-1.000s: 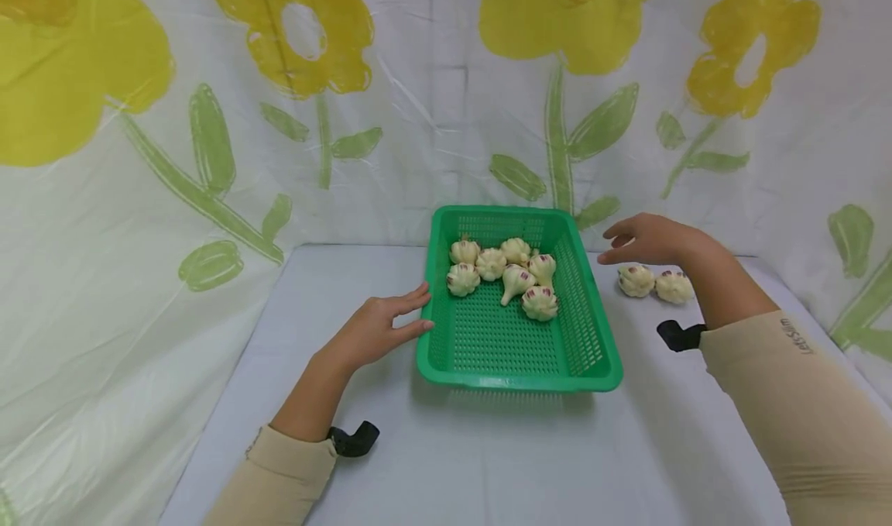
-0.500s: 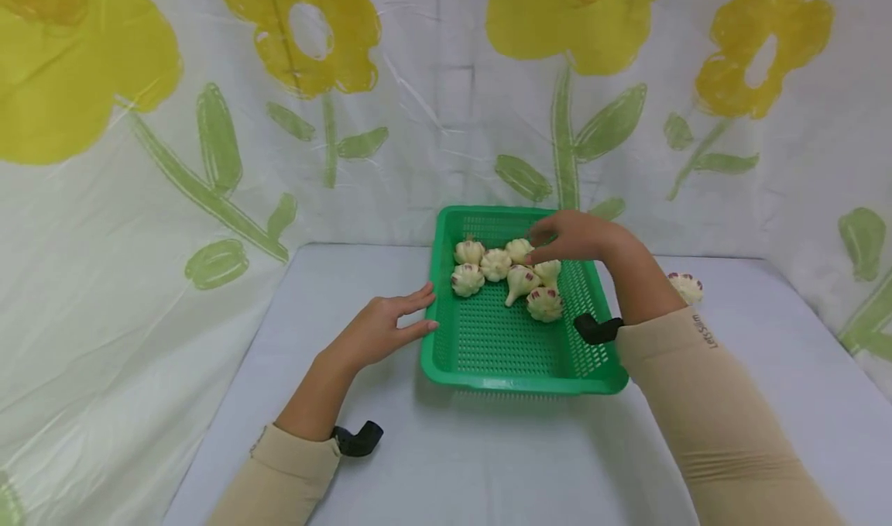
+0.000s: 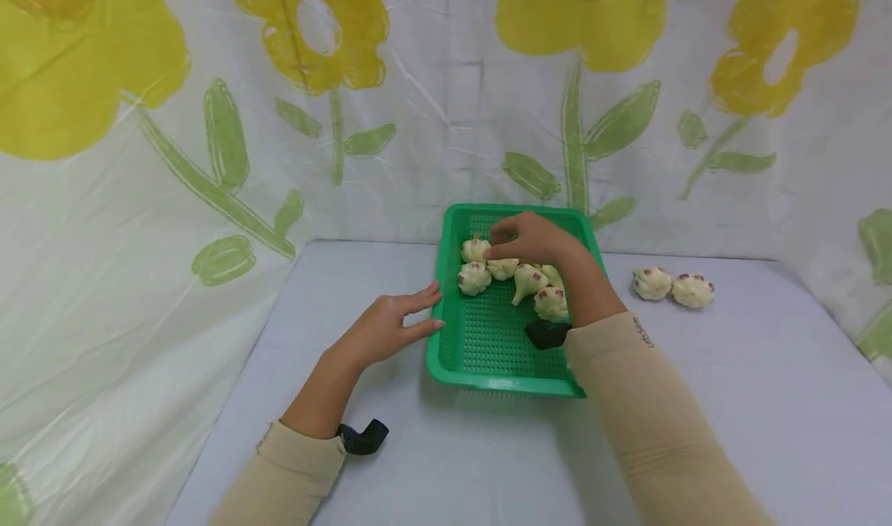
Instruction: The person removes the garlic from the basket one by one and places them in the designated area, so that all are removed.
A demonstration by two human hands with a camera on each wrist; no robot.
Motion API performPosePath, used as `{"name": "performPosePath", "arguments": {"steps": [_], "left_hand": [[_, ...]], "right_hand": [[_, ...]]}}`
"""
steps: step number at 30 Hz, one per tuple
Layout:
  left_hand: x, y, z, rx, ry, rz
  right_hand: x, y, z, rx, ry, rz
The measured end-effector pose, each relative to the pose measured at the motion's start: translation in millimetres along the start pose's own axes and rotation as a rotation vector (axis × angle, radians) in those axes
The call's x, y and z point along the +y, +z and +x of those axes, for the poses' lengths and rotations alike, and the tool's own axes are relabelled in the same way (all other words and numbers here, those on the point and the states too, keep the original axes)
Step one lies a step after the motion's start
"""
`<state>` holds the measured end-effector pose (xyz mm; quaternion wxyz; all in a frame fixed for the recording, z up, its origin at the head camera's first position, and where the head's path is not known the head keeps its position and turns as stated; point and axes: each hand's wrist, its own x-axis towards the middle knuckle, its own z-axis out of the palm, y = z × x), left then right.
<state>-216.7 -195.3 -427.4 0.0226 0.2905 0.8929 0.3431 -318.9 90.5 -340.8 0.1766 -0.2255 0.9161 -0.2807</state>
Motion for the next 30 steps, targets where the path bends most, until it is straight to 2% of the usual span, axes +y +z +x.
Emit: {"name": "performPosePath", "arguments": {"steps": [6, 16, 20, 30], "left_hand": [[0.0, 1.1, 0.5, -0.001, -0.004, 0.0], [0.8, -0.3, 0.3, 0.012, -0.013, -0.008], [1.0, -0.4, 0.8, 0.009, -0.01, -0.015], [-0.1, 1.0, 1.2, 0.013, -0.008, -0.006]], "right_hand": [[-4.0, 7.7, 9.9, 0.032, 0.007, 0.075], [16.1, 30.1, 29.9, 0.041, 0.014, 0.222], [22.1, 34.1, 33.1, 0.05, 0.006, 0.235], [29.9, 38.6, 35.4, 0.01, 0.017, 0.202]]}}
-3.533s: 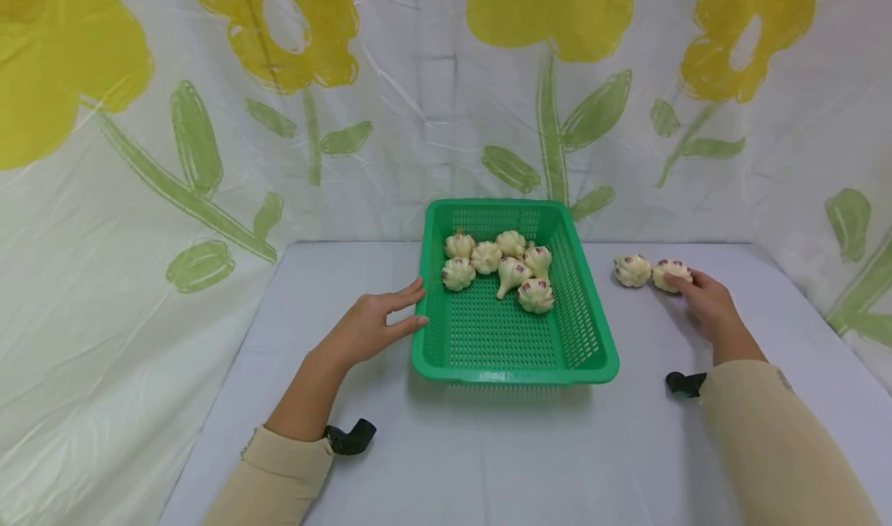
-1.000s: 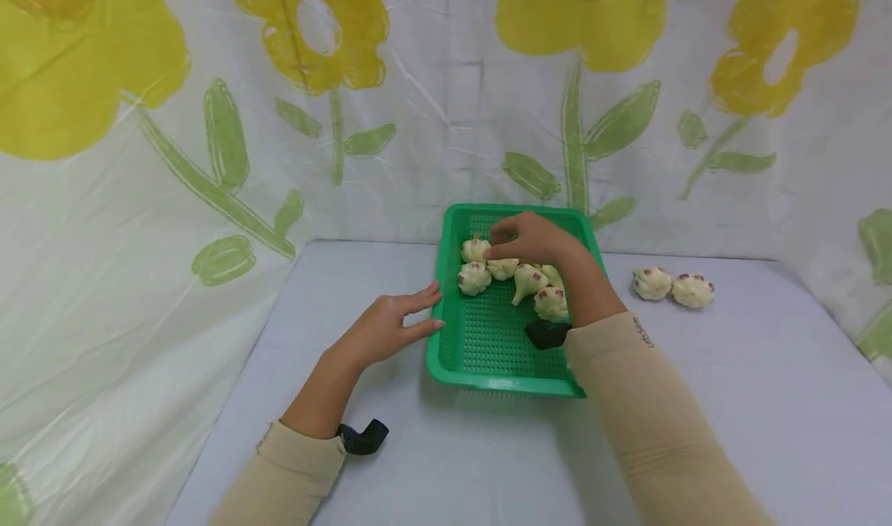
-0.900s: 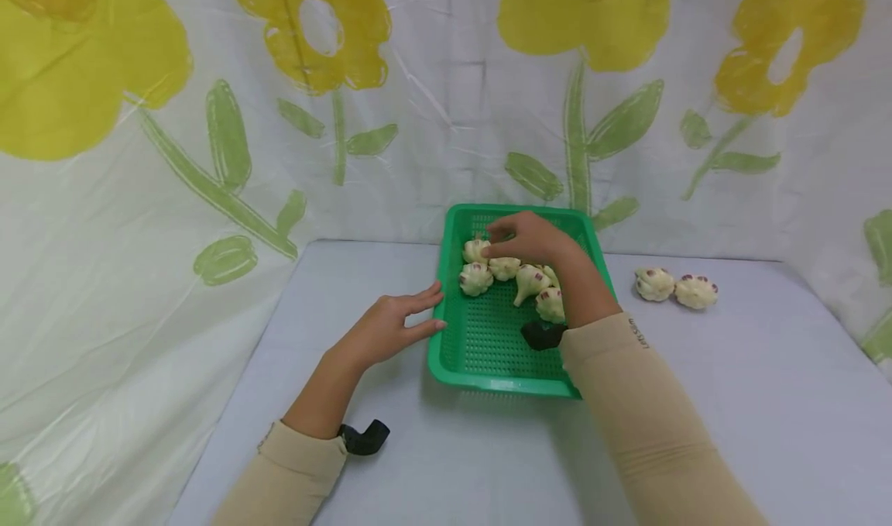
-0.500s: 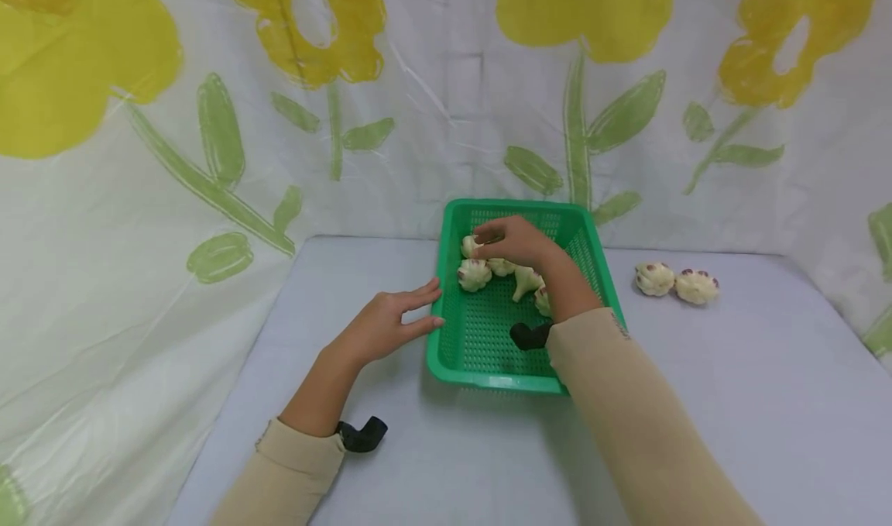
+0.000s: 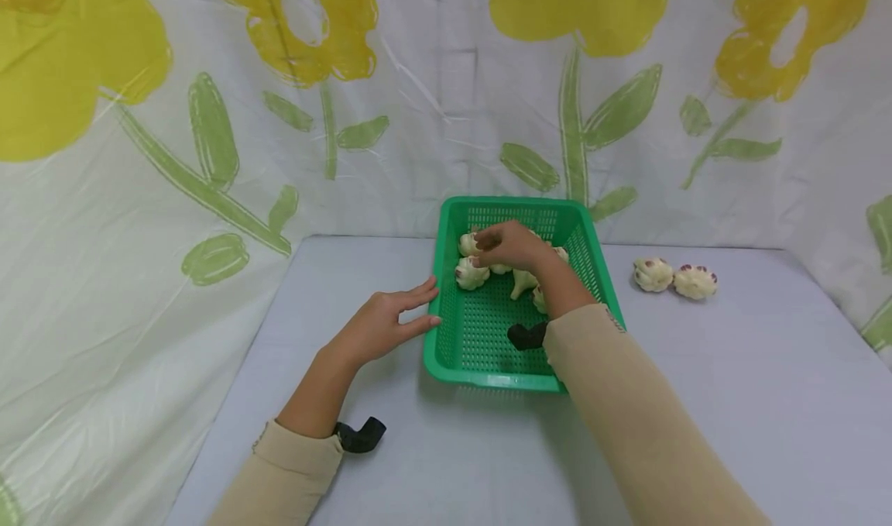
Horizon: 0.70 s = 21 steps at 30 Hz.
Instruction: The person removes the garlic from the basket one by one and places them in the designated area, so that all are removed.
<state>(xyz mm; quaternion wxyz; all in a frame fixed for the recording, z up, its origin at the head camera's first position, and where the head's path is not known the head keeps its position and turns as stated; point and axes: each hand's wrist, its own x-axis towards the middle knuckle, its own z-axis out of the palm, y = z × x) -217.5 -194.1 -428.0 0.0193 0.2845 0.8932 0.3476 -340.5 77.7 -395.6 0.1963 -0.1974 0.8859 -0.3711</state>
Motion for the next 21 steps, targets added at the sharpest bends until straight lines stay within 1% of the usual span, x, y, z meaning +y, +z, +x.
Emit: {"name": "performPosePath", "arguments": {"steps": [3, 10, 21], "left_hand": [[0.0, 0.1, 0.1, 0.001, -0.001, 0.002], [1.7, -1.5, 0.2, 0.006, 0.011, -0.008], [-0.4, 0.1, 0.2, 0.006, -0.002, -0.003]], "right_hand": [[1.1, 1.7, 1.9, -0.016, -0.011, 0.003], [3.1, 5.4, 5.0, -0.049, -0.018, -0.034], [5.6, 10.5, 7.2, -0.105, -0.037, -0.101]]}}
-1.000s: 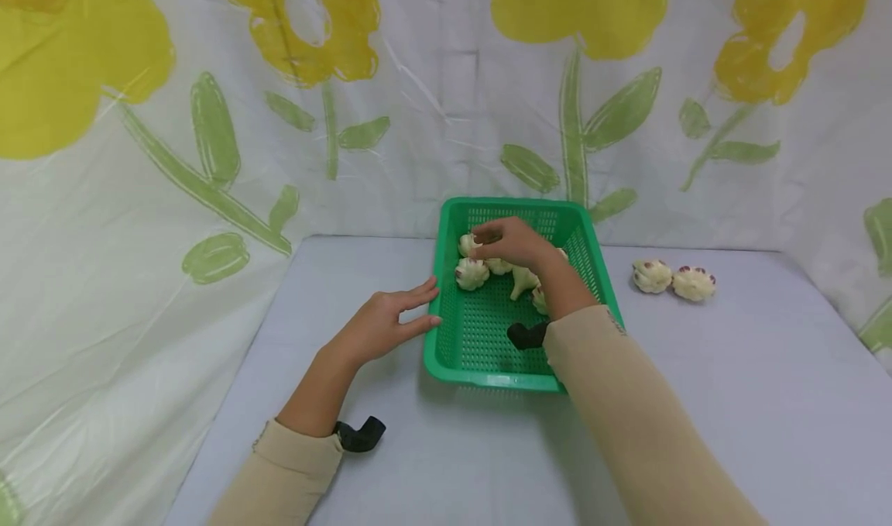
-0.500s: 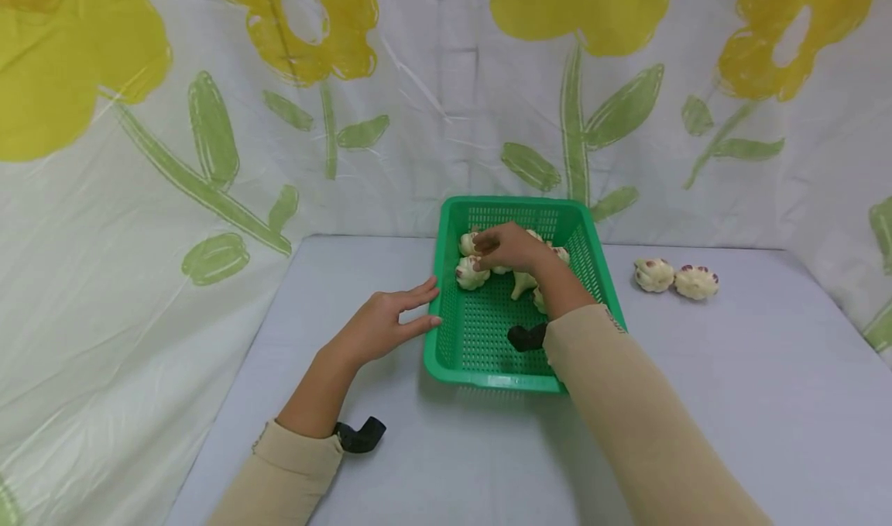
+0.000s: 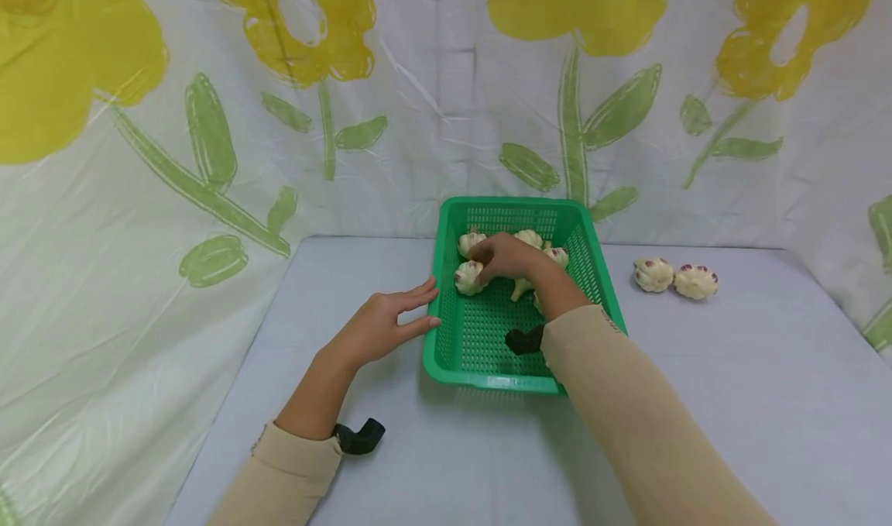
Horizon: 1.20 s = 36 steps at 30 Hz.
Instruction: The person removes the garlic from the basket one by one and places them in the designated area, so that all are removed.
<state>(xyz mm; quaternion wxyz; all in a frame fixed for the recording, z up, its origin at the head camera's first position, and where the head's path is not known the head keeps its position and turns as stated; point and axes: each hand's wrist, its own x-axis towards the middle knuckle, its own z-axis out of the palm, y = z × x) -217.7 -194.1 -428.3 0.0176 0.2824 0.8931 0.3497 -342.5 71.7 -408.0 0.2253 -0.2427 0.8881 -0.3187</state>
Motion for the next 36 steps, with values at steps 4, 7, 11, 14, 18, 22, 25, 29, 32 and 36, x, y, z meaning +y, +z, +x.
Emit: {"name": "performPosePath", "arguments": {"steps": [4, 7, 11, 14, 18, 22, 25, 29, 32, 36], "left_hand": [[-0.4, 0.4, 0.2, 0.003, 0.007, -0.002], [-0.2, 0.4, 0.5, 0.005, 0.014, -0.005], [-0.4, 0.5, 0.9, 0.008, 0.02, -0.002], [-0.8, 0.7, 1.0, 0.008, 0.021, 0.001], [-1.2, 1.1, 0.8, 0.008, 0.018, 0.003], [-1.3, 1.1, 0.6, 0.008, 0.018, 0.003], [-1.0, 1.0, 0.6, 0.008, 0.017, 0.001], [-0.7, 0.8, 0.4, 0.009, 0.016, -0.001], [-0.3, 0.7, 0.1, 0.011, 0.019, 0.0], [0.2, 0.4, -0.6, 0.012, 0.02, 0.002]], "right_hand": [[-0.7, 0.5, -1.0, -0.027, 0.009, -0.022], [-0.7, 1.5, -0.5, -0.039, 0.03, -0.024], [-1.7, 1.8, 0.3, -0.051, 0.032, -0.043], [-2.2, 1.6, 0.4, -0.067, 0.018, -0.061], [-1.5, 2.5, 0.8, -0.089, -0.005, -0.075], [0.0, 3.6, 2.1, -0.109, -0.015, -0.071], [1.5, 4.1, 3.2, -0.118, -0.016, -0.076], [3.8, 5.2, 5.2, -0.12, -0.021, -0.094], [4.9, 5.9, 5.9, -0.117, -0.027, -0.102], [5.0, 6.5, 5.5, -0.125, -0.017, -0.091]]}}
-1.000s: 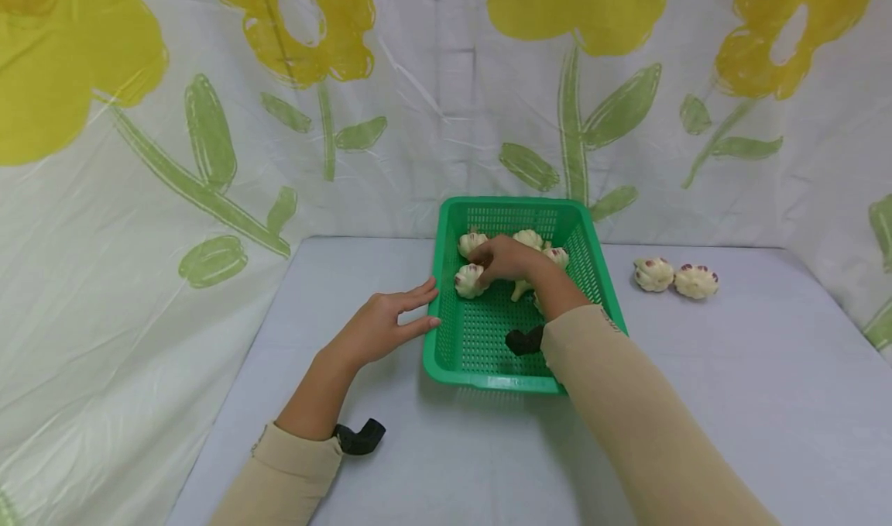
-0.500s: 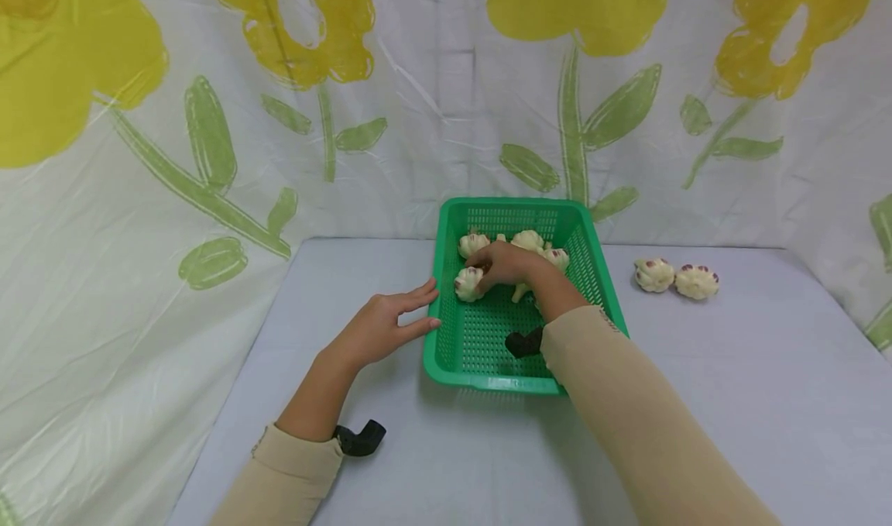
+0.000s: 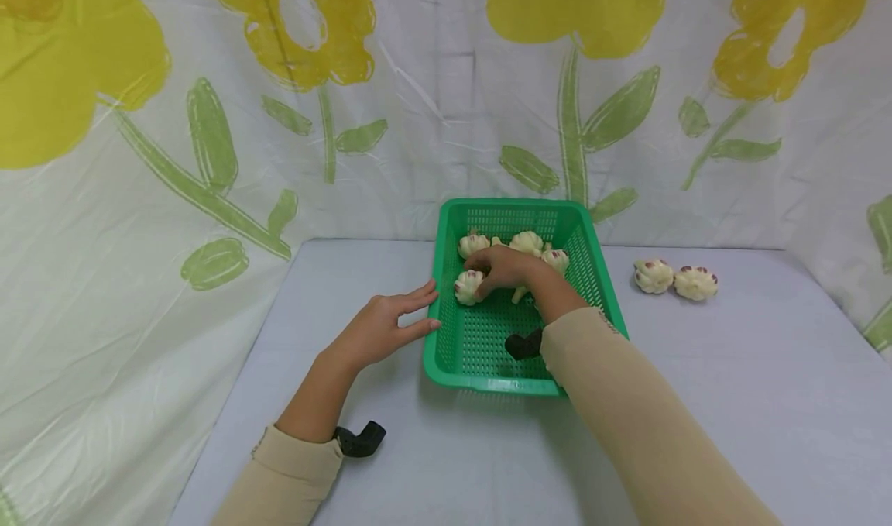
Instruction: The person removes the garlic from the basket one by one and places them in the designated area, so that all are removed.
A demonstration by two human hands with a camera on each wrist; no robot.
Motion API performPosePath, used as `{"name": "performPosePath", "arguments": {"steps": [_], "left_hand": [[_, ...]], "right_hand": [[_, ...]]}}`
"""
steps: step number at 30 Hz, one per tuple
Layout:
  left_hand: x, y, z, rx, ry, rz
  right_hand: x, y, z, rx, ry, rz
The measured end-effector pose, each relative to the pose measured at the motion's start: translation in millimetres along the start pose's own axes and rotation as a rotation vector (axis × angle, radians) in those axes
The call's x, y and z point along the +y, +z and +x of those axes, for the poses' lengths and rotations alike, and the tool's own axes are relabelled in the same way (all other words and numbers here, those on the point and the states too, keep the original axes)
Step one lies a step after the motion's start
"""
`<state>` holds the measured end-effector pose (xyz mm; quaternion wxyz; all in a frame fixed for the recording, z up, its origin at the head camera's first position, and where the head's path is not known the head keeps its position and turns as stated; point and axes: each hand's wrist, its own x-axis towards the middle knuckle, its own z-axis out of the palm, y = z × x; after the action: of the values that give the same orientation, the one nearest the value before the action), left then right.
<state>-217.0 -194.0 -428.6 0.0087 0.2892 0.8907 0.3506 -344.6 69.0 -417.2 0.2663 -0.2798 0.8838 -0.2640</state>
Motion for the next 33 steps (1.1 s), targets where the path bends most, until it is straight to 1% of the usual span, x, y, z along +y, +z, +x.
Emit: {"name": "performPosePath", "arguments": {"steps": [3, 6, 9, 19, 33], "left_hand": [[0.2, 0.1, -0.5, -0.001, -0.004, -0.001], [0.3, 0.2, -0.4, 0.0, -0.006, -0.005], [0.0, 0.1, -0.4, 0.0, -0.008, -0.008], [0.0, -0.7, 0.0, 0.004, -0.006, -0.008], [1.0, -1.3, 0.9, -0.012, -0.027, -0.014]], "right_hand": [[0.3, 1.1, 0.2, -0.011, 0.018, 0.003], [0.7, 1.8, 1.2, -0.013, 0.03, -0.025], [0.8, 1.9, 2.1, -0.011, 0.023, -0.056], [0.8, 0.0, 3.9, -0.016, 0.0, -0.088], [0.6, 1.8, 2.5, -0.009, 0.004, -0.077]]}}
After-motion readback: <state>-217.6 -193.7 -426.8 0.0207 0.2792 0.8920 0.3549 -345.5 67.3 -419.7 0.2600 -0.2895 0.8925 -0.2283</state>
